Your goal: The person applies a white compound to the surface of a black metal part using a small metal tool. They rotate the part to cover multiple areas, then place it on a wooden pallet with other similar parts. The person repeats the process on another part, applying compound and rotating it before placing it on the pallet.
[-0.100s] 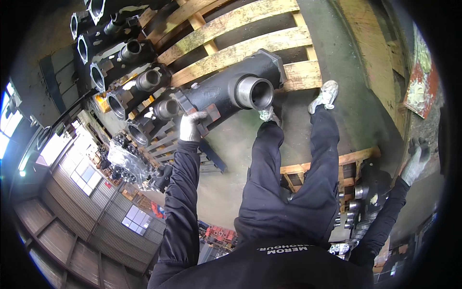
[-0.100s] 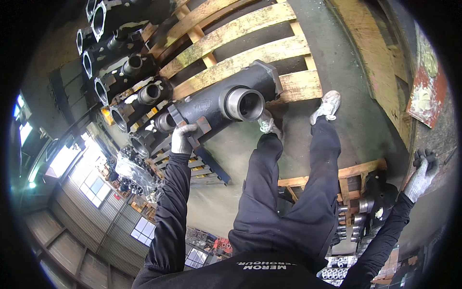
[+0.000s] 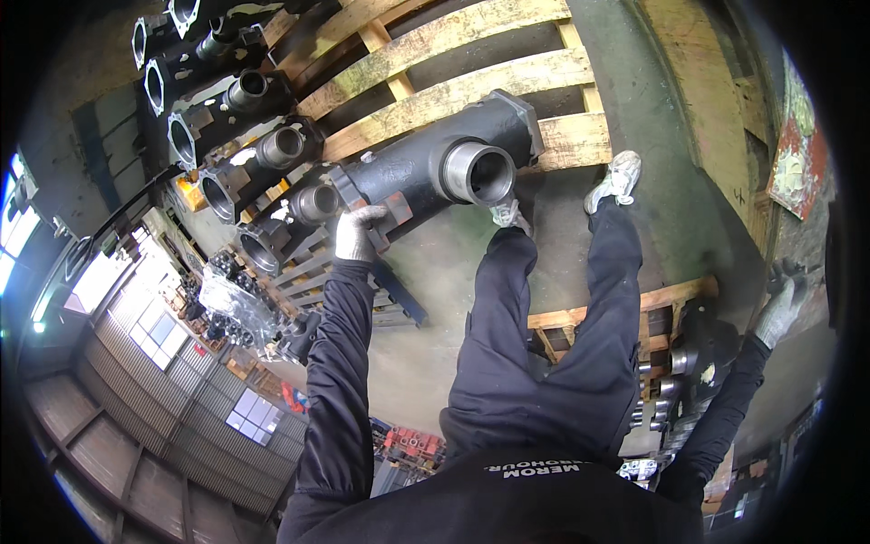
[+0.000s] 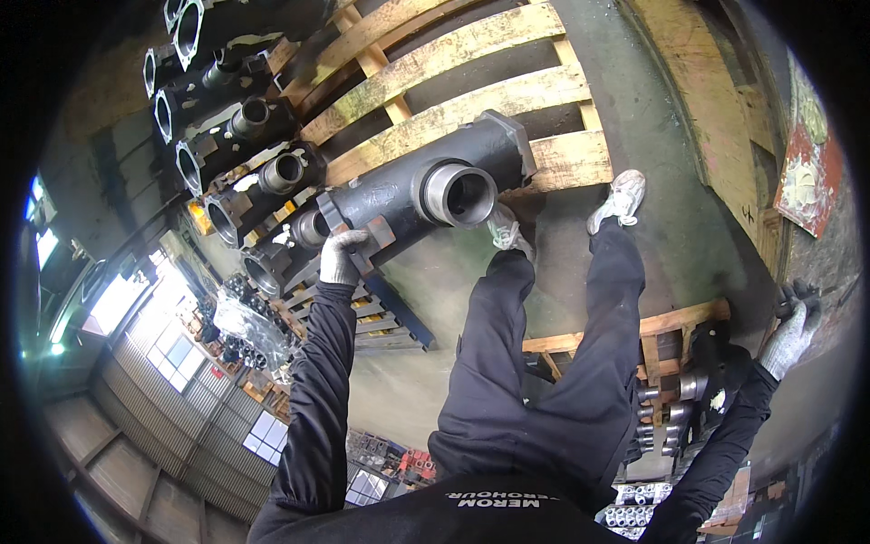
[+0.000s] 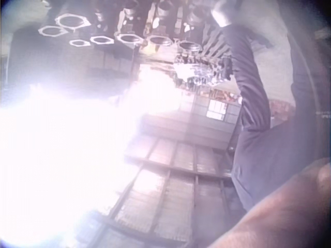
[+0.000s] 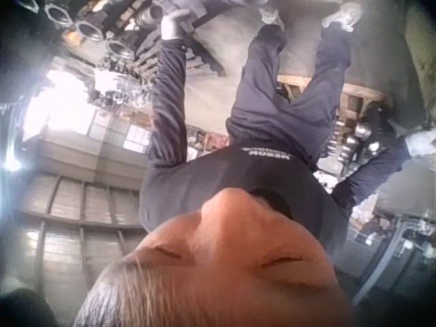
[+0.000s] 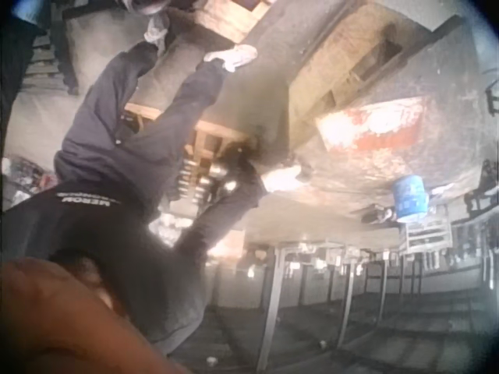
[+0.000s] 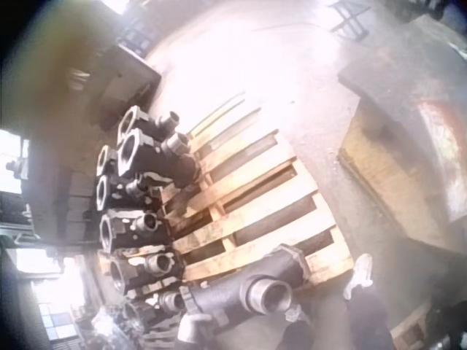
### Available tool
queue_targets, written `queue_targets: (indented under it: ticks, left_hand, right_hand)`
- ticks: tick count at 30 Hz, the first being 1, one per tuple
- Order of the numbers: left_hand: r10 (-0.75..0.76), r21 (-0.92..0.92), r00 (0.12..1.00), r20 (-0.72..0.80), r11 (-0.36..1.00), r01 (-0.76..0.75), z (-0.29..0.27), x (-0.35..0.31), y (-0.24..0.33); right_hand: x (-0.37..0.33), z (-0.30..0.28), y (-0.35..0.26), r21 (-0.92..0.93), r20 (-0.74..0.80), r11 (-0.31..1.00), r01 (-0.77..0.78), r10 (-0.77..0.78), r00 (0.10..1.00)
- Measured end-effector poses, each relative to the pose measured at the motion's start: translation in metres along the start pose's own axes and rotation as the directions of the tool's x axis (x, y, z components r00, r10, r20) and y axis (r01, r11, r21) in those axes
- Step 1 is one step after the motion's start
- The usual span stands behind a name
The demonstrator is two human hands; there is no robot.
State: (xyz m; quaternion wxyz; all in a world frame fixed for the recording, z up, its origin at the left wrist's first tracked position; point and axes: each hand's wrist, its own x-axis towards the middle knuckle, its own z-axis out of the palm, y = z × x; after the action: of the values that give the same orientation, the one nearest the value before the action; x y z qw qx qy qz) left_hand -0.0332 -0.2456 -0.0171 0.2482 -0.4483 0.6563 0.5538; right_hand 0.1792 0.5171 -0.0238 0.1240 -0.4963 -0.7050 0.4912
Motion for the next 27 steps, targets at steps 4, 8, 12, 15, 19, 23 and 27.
queue_targets:
  ticks: [4,8,12,15,19,23,27]
  left_hand:
    - [-0.096,-0.084,0.994,0.046,0.991,0.100,-0.041,0.039,-0.014]
    - [-0.064,-0.130,0.993,0.101,0.989,0.077,-0.070,0.067,-0.017]
    - [-0.024,-0.258,0.975,0.220,0.963,0.083,-0.089,0.085,-0.021]
    - [-0.001,-0.278,0.981,0.195,0.959,0.057,-0.100,0.095,-0.028]
    - [0.032,-0.316,0.951,0.309,0.946,0.071,-0.104,0.105,-0.036]
    - [0.032,-0.237,0.956,0.292,0.971,0.040,-0.102,0.103,-0.031]
    - [-0.007,-0.224,0.994,0.106,0.974,0.031,-0.099,0.100,-0.036]
  right_hand:
    - [-0.031,0.000,0.003,0.064,-0.073,0.996,-0.054,0.058,0.996]
    - [-0.073,0.005,0.009,0.016,-0.081,1.000,0.024,-0.023,0.996]
    - [-0.092,0.023,0.004,-0.144,-0.201,0.973,-0.180,0.149,0.968]
    - [-0.105,0.051,-0.009,-0.232,-0.196,0.962,-0.146,0.101,0.975]
    - [-0.131,0.085,-0.032,-0.367,-0.194,0.925,-0.100,0.029,0.981]
    - [-0.133,0.102,-0.039,-0.354,-0.195,0.935,-0.036,-0.036,0.980]
    - [-0.122,0.103,-0.047,-0.391,-0.186,0.919,-0.061,-0.014,0.982]
